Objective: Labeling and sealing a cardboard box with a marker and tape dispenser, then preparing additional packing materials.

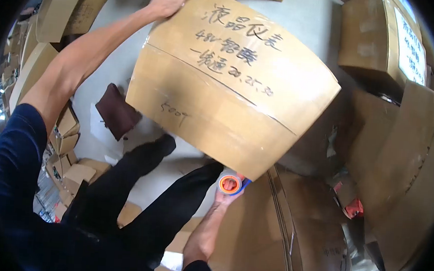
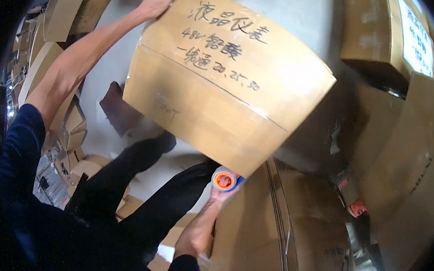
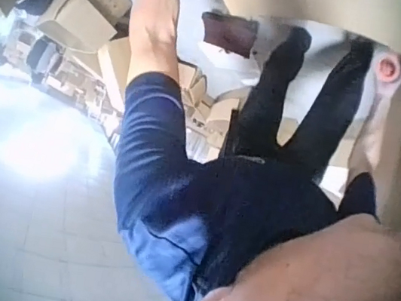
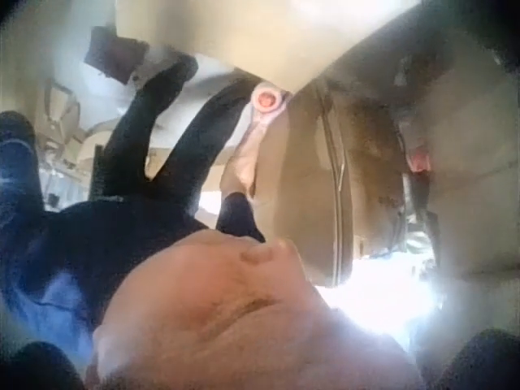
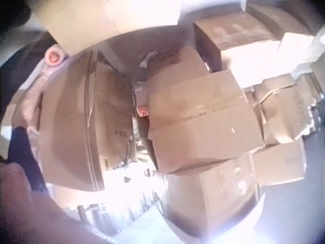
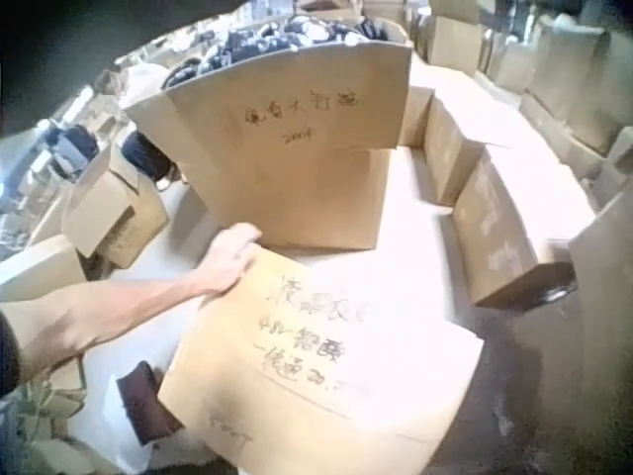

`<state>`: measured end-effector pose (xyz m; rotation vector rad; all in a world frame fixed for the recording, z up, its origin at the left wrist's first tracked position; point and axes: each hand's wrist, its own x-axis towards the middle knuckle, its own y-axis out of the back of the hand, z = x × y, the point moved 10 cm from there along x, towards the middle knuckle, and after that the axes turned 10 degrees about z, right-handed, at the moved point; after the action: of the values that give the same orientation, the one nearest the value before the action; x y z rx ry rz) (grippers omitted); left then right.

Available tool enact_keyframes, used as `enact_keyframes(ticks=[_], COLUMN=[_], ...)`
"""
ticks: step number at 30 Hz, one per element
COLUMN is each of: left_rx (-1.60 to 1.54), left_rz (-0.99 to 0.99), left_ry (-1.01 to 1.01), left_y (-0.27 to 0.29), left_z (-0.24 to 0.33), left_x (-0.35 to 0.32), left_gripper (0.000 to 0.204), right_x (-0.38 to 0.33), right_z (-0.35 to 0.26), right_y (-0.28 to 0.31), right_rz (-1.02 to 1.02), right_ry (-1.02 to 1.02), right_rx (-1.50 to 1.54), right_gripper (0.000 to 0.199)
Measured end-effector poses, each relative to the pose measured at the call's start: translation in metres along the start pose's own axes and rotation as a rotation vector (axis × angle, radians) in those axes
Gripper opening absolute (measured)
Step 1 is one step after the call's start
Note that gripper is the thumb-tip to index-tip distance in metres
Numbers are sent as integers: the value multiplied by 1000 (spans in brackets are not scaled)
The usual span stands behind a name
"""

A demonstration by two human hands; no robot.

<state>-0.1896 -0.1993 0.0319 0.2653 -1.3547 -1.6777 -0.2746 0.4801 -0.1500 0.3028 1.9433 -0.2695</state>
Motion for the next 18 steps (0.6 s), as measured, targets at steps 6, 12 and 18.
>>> enact_keyframes(ticks=[6,12,18], left_rx=[112,250,347], left_rz=[-74,-60,-172], left_ry=[-150,283,768], left_y=[-19,32,72], left_z=[-2,-65,-41], left_x=[5,-90,-272], left_gripper=[40,45,62], right_x=[0,17,86], right_z=[74,-73,-234], right_y=[-32,-151,-345], right_rz=[60,-381,-640], right_ry=[-3,446,813], right_rx=[387,23,-644], right_gripper=[57,54,27])
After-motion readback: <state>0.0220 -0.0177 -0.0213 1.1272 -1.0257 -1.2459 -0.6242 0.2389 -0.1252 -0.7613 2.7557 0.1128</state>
